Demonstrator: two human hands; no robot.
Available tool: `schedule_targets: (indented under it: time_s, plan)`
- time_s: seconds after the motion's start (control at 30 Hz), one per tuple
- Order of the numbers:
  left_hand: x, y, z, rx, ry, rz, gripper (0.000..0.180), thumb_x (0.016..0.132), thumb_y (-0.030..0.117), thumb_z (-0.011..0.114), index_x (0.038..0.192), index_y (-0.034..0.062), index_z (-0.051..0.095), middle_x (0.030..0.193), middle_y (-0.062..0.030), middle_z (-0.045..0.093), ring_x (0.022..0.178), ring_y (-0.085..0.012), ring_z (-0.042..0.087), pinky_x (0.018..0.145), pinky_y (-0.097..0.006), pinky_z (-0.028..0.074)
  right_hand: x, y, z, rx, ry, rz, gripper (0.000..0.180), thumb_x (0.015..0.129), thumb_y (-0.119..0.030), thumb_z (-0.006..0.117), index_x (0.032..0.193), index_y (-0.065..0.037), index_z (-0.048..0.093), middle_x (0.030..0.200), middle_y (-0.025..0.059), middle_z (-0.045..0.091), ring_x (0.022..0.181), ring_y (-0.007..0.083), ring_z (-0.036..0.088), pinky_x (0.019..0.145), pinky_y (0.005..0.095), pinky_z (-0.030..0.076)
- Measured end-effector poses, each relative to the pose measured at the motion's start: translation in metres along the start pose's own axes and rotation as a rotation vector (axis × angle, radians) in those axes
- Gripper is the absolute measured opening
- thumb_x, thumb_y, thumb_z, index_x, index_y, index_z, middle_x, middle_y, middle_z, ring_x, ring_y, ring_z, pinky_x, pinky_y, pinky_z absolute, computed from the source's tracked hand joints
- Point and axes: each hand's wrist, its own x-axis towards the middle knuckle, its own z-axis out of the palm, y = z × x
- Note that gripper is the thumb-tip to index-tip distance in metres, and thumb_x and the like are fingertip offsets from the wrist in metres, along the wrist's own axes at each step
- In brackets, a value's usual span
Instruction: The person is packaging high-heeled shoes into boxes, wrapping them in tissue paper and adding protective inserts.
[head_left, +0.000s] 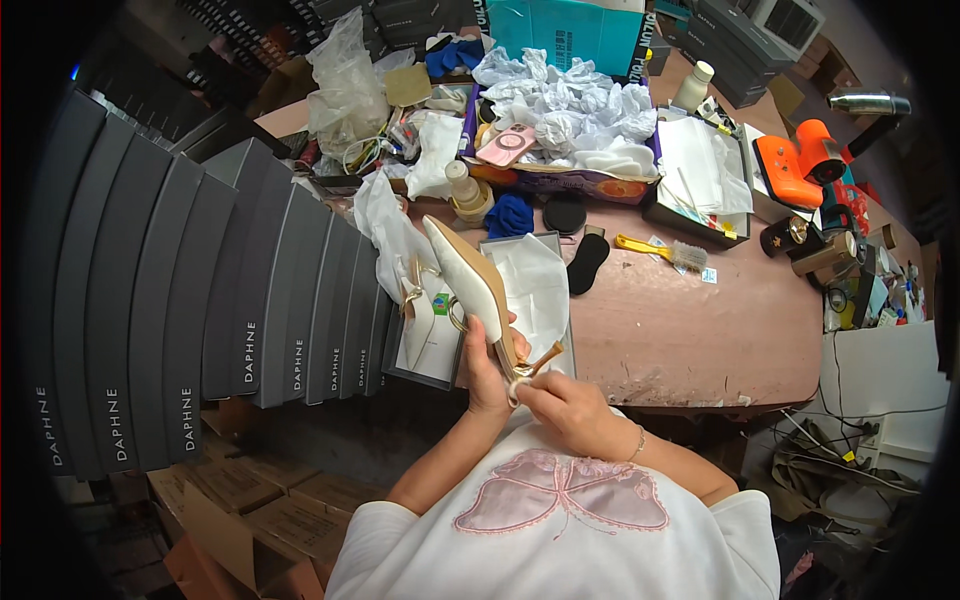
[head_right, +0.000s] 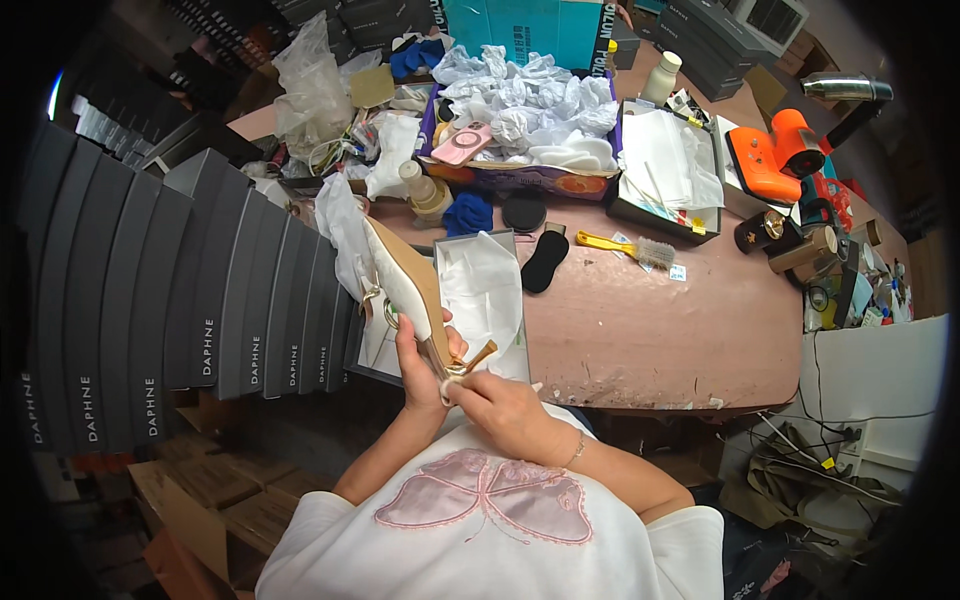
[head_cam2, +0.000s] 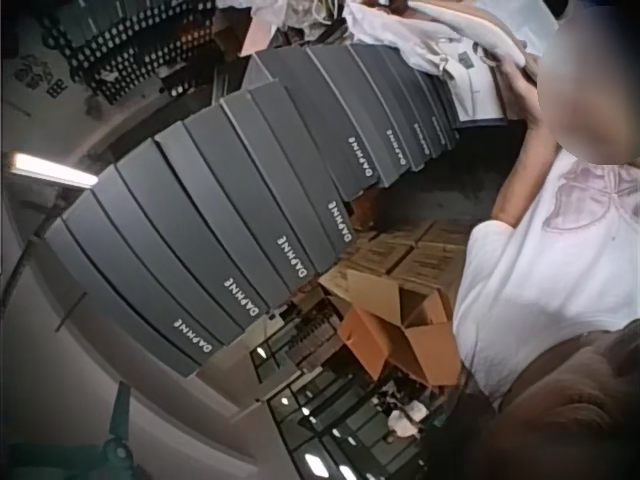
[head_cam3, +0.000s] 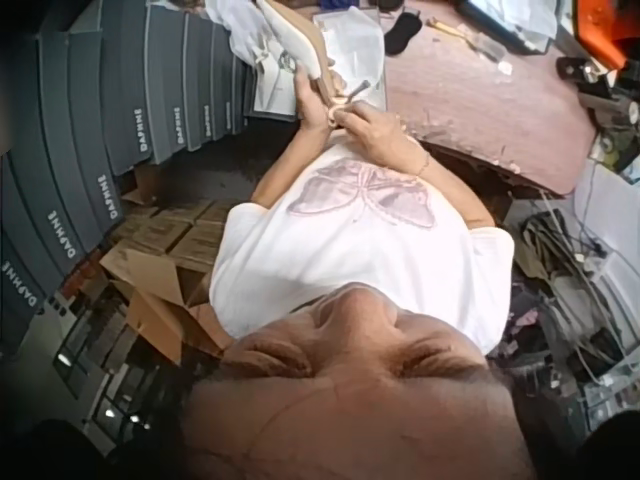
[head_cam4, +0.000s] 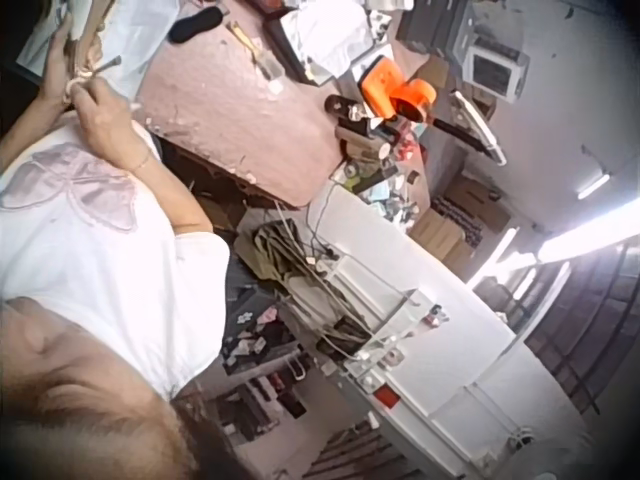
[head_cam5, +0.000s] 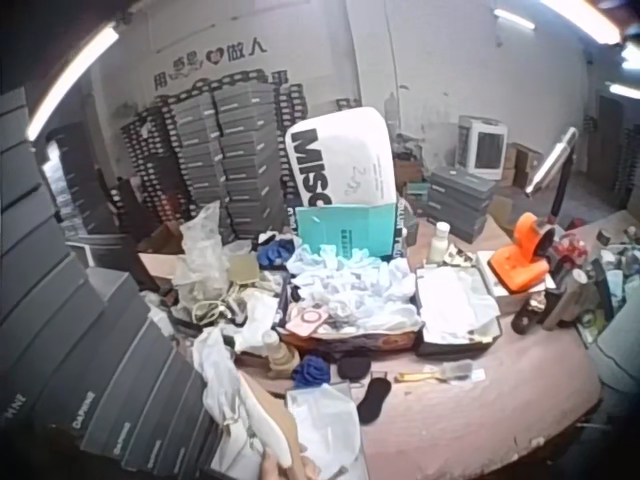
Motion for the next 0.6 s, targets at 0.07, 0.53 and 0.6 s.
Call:
schedule_targets:
  time_s: [0.07, 0.53, 0.6]
  plan:
    - [0.005, 0.001, -0.006, -0.08, 0.009, -0.01, 0.06, 0.092, 0.064, 0.037, 0.098, 0.0051, 0.051, 0.058, -0.0052, 0.05, 0.051, -0.0136, 0.044, 0.049, -0.025, 0.036, -0.007, 0.004, -0.001, 0.01, -0.05, 0.008, 0.027, 0.076, -0.003, 0.069, 0.102, -0.006, 0.064, 0.088, 0.0078, 0.06, 0.072, 0.0241, 0.063, 0.061, 0.0331, 0.053]
    - [0.026, 0.023, -0.019, -0.697, -0.283, -0.317, 0.048, 0.089, 0.046, 0.059, 0.111, 0.0043, 0.051, 0.099, -0.0145, 0.052, 0.069, -0.0158, 0.052, 0.061, -0.027, 0.045, -0.017, 0.012, -0.008, 0.134, -0.005, 0.159, 0.011, 0.083, -0.003, 0.063, 0.094, -0.005, 0.061, 0.085, 0.01, 0.057, 0.07, 0.0274, 0.061, 0.06, 0.0369, 0.05]
    - [0.026, 0.02, -0.014, -0.848, -0.274, -0.464, 0.05, 0.088, 0.047, 0.06, 0.111, 0.0038, 0.051, 0.101, -0.0161, 0.052, 0.074, -0.0176, 0.053, 0.067, -0.029, 0.046, -0.008, 0.006, -0.015, 0.17, 0.077, 0.14, 0.012, 0.082, -0.003, 0.066, 0.094, -0.003, 0.062, 0.083, 0.0094, 0.058, 0.068, 0.0262, 0.06, 0.06, 0.0345, 0.05]
